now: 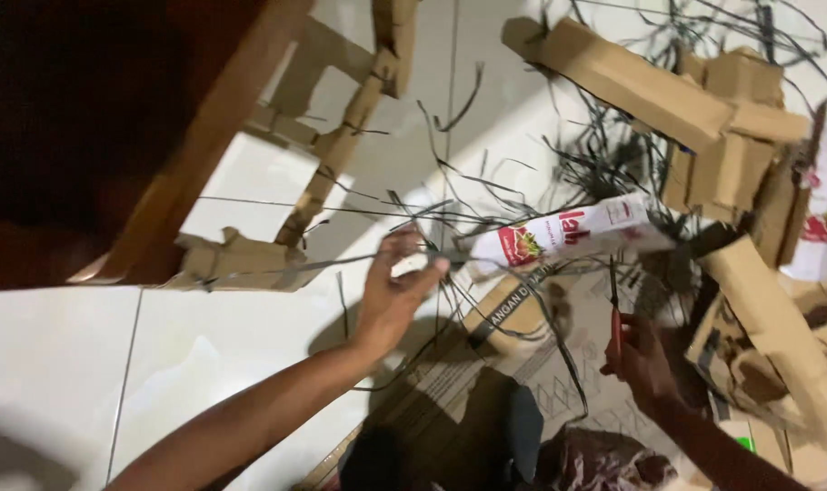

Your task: The person removes cardboard packaging from a wooden table leg and uses plastic ties to secure the new packaging in place.

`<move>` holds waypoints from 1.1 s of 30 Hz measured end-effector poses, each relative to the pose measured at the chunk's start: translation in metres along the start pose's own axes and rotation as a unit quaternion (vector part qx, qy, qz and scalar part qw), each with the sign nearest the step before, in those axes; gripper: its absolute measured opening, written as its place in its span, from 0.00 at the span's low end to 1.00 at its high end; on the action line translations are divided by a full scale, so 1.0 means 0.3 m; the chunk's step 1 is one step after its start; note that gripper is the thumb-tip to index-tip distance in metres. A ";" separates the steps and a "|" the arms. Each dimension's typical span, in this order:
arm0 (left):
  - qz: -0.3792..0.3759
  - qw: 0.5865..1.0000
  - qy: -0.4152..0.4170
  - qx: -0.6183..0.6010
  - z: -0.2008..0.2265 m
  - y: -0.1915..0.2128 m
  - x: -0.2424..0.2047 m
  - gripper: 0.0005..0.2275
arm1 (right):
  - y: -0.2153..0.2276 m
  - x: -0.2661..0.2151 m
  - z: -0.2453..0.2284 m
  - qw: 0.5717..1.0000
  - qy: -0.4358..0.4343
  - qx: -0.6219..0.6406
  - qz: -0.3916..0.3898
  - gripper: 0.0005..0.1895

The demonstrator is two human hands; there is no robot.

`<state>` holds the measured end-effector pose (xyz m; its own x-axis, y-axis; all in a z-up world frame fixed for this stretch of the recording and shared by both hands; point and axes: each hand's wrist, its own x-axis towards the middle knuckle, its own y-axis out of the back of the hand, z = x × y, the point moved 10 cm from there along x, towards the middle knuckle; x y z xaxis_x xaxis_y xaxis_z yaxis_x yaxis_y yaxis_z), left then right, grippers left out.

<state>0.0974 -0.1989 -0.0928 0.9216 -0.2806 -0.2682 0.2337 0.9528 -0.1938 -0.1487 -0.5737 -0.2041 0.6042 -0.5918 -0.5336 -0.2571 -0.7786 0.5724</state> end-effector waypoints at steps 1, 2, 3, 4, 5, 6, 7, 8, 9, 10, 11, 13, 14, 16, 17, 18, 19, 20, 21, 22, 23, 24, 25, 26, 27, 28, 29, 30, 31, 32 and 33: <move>0.018 0.999 -0.032 -0.037 0.061 0.039 -0.010 0.20 | -0.020 -0.019 -0.052 0.992 0.034 0.120 -0.029 0.31; 0.028 0.998 -0.036 -0.039 0.100 0.067 -0.026 0.20 | -0.045 -0.029 -0.099 0.992 0.041 0.115 -0.036 0.31; 0.035 0.994 -0.071 -0.074 0.158 0.094 -0.046 0.26 | -0.089 -0.051 -0.194 0.975 0.114 0.166 -0.089 0.31; 0.040 0.988 -0.105 -0.108 0.213 0.120 -0.073 0.32 | -0.127 -0.093 -0.278 0.949 0.183 0.217 -0.141 0.32; 0.048 0.987 -0.107 -0.108 0.232 0.149 -0.085 0.32 | -0.145 -0.067 -0.309 0.948 0.185 0.214 -0.148 0.32; 0.079 0.979 -0.077 -0.172 0.222 0.192 -0.097 0.30 | -0.239 -0.079 -0.348 0.874 0.131 0.349 -0.311 0.30; 0.110 0.965 -0.048 -0.235 0.210 0.233 -0.112 0.37 | -0.310 -0.120 -0.401 0.756 0.064 0.465 -0.457 0.28; 0.118 0.963 -0.051 -0.238 0.201 0.255 -0.140 0.37 | -0.335 -0.138 -0.470 0.756 0.063 0.458 -0.464 0.28; 0.062 0.936 -0.108 -0.328 0.232 0.250 -0.167 0.29 | -0.395 -0.156 -0.477 0.847 0.060 0.249 -0.466 0.32; 0.006 0.895 -0.171 -0.411 0.273 0.258 -0.199 0.26 | -0.438 -0.150 -0.493 0.892 0.063 0.025 -0.447 0.42; 0.014 0.893 -0.183 -0.411 0.304 0.268 -0.215 0.26 | -0.431 -0.164 -0.578 0.888 0.072 0.016 -0.454 0.42; 0.113 0.897 -0.130 -0.407 0.297 0.312 -0.251 0.07 | -0.466 -0.319 -0.729 0.780 0.126 -0.049 -0.611 0.44; 0.122 0.894 -0.140 -0.407 0.283 0.328 -0.253 0.07 | -0.502 -0.271 -0.707 0.773 0.132 -0.057 -0.618 0.44; 0.260 0.899 -0.032 -0.353 0.158 0.398 -0.273 0.12 | -0.567 -0.202 -0.733 0.729 0.144 0.086 -0.664 0.60; 0.269 0.895 -0.042 -0.354 0.152 0.420 -0.288 0.12 | -0.597 -0.213 -0.777 0.721 0.148 0.078 -0.672 0.60; 0.290 0.904 -0.042 -0.312 0.145 0.445 -0.306 0.09 | -0.617 -0.231 -0.829 0.713 0.186 0.060 -0.674 0.55; 0.311 0.910 -0.041 -0.271 0.137 0.469 -0.323 0.07 | -0.637 -0.249 -0.879 0.703 0.224 0.042 -0.674 0.50; 0.318 0.907 -0.047 -0.272 0.147 0.475 -0.343 0.07 | -0.661 -0.280 -0.930 0.697 0.226 0.037 -0.680 0.50; 0.329 0.909 -0.058 -0.250 0.164 0.482 -0.363 0.07 | -0.677 -0.319 -0.996 0.683 0.281 0.016 -0.675 0.44; 0.336 0.911 -0.068 -0.227 0.184 0.492 -0.377 0.07 | -0.693 -0.362 -1.060 0.667 0.335 -0.002 -0.665 0.37; 0.341 0.909 -0.073 -0.227 0.185 0.498 -0.386 0.07 | -0.702 -0.429 -1.113 0.662 0.338 -0.004 -0.669 0.37; 0.350 0.910 -0.066 -0.211 0.184 0.507 -0.393 0.07 | -0.707 -0.505 -1.167 0.647 0.350 -0.002 -0.677 0.34; 0.360 0.911 -0.059 -0.195 0.182 0.516 -0.397 0.07 | -0.712 -0.579 -1.220 0.632 0.361 0.000 -0.686 0.31; 0.361 0.910 -0.060 -0.193 0.180 0.518 -0.399 0.07 | -0.737 -0.596 -1.237 0.630 0.361 0.002 -0.687 0.31; 0.366 0.910 -0.065 -0.183 0.182 0.523 -0.401 0.06 | -0.768 -0.609 -1.246 0.630 0.355 -0.009 -0.690 0.31; 0.367 0.912 -0.066 -0.174 0.179 0.521 -0.404 0.06 | -0.792 -0.623 -1.246 0.634 0.346 -0.017 -0.691 0.30; 0.365 0.913 -0.062 -0.171 0.186 0.519 -0.412 0.06 | -0.805 -0.615 -1.223 0.636 0.343 -0.014 -0.691 0.30; 0.374 0.910 -0.072 -0.166 0.201 0.521 -0.417 0.05 | -0.821 -0.596 -1.204 0.645 0.321 -0.008 -0.693 0.30; 0.383 0.906 -0.081 -0.161 0.216 0.525 -0.423 0.05 | -0.837 -0.578 -1.185 0.653 0.298 -0.002 -0.696 0.30; 0.380 0.907 -0.081 -0.162 0.218 0.528 -0.418 0.05 | -0.831 -0.595 -1.212 0.655 0.299 -0.002 -0.694 0.30; 0.381 0.907 -0.087 -0.156 0.223 0.533 -0.416 0.05 | -0.828 -0.611 -1.238 0.659 0.307 -0.015 -0.687 0.31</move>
<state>0.0407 -0.0037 -0.0272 0.8194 0.4945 -0.2900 -0.5667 0.7749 -0.2798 0.0844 -0.1943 -0.0172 0.4451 0.8697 -0.2135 0.8596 -0.4817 -0.1701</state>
